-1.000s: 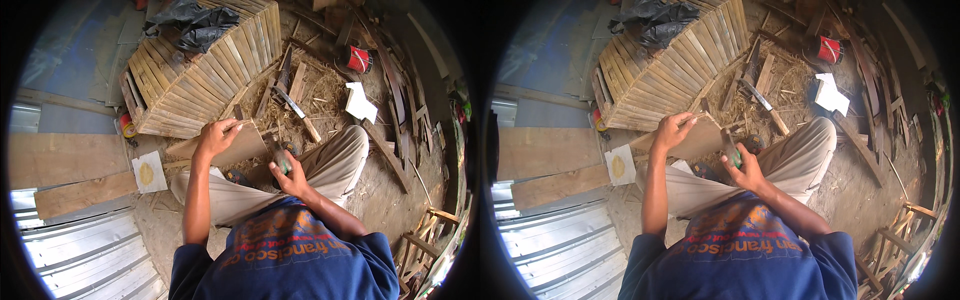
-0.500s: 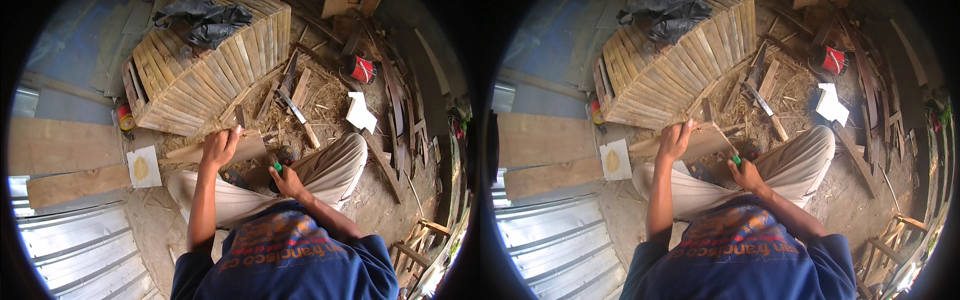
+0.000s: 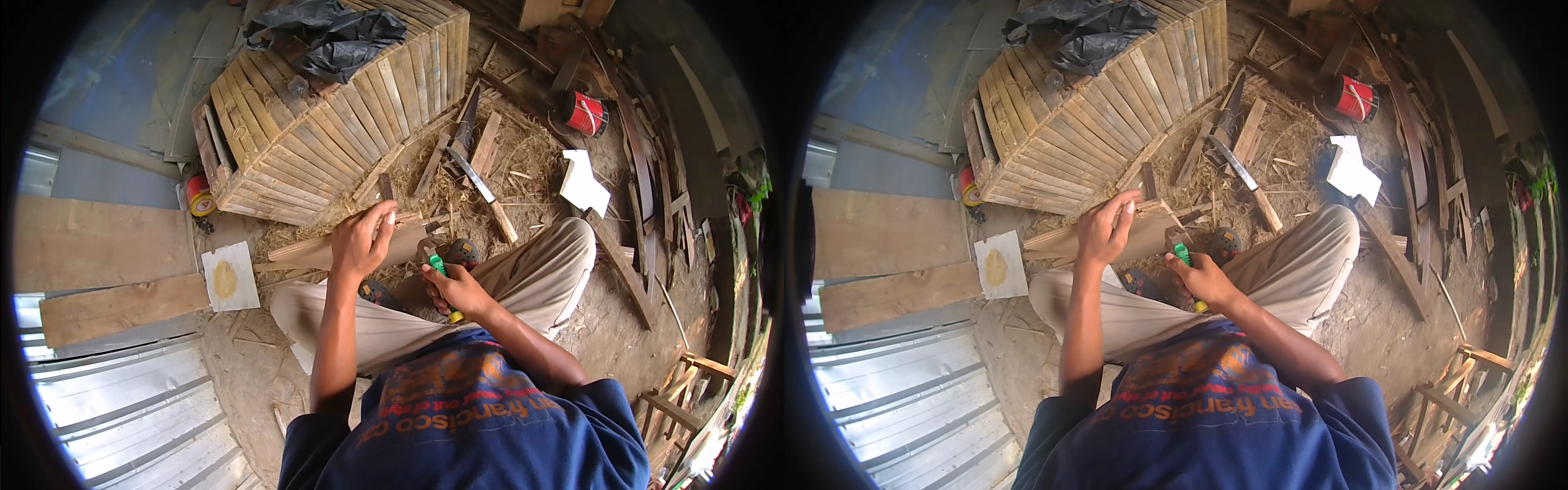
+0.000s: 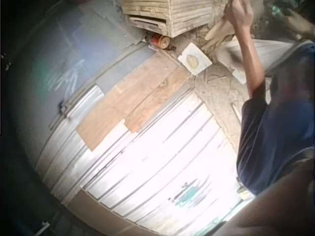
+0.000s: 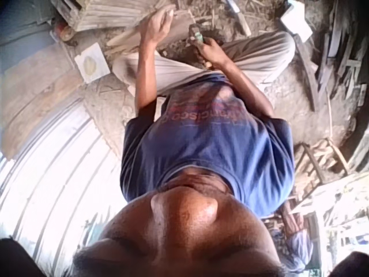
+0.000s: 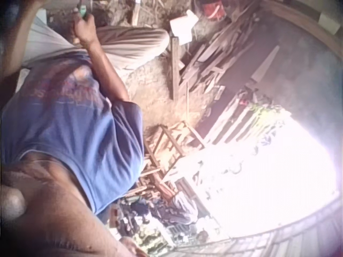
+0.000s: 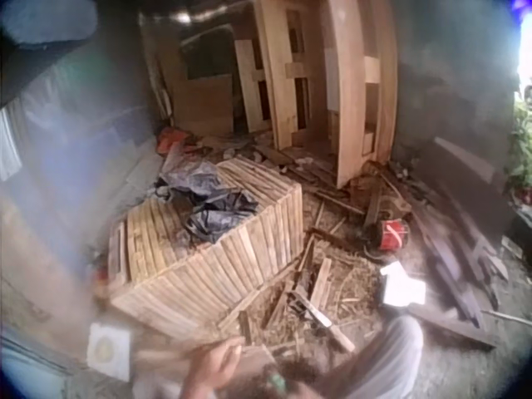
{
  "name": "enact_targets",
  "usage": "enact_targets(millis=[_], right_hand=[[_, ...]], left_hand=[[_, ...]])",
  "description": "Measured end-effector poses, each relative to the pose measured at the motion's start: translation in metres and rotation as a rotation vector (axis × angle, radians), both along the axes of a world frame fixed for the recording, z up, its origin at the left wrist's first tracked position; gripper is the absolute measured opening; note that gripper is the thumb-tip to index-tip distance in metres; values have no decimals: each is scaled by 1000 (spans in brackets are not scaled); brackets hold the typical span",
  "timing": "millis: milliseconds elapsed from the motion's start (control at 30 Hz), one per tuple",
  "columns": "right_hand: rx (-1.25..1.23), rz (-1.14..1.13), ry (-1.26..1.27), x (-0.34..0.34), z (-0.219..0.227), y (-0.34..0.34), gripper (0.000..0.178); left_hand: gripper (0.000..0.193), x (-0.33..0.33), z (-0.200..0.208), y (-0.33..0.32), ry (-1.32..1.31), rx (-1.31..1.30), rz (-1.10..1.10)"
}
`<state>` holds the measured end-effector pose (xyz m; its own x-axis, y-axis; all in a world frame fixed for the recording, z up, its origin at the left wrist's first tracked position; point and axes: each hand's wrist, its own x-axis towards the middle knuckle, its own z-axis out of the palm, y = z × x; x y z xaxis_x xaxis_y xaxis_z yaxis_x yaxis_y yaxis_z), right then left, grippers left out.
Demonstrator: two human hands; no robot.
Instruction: The person sits on the floor and uses a scraper to remove material from a rectangular wooden board. They flip the board and continue scraping, then set it aside and scrape a smaller wooden piece and a longer plank using the same tool.
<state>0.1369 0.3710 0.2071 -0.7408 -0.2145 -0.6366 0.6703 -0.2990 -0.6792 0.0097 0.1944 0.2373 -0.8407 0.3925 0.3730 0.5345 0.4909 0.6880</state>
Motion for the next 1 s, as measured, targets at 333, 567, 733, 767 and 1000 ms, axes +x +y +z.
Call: enact_targets(millis=[333,567,733,767,1000], right_hand=[[74,-262,99,3,-22,-13,20],[579,-320,646,-43,-13,30,28],[311,-71,849,-75,-8,44,39],[369,-29,824,-77,-9,43,38],[361,-3,755,-83,-16,39,39]], left_hand=[[28,36,-33,22,407,-96,176],[29,51,-43,27,397,-109,235],[22,74,-46,31,430,-35,298],[21,83,-46,32,402,-12,292],[29,107,-64,60,-192,442,413]])
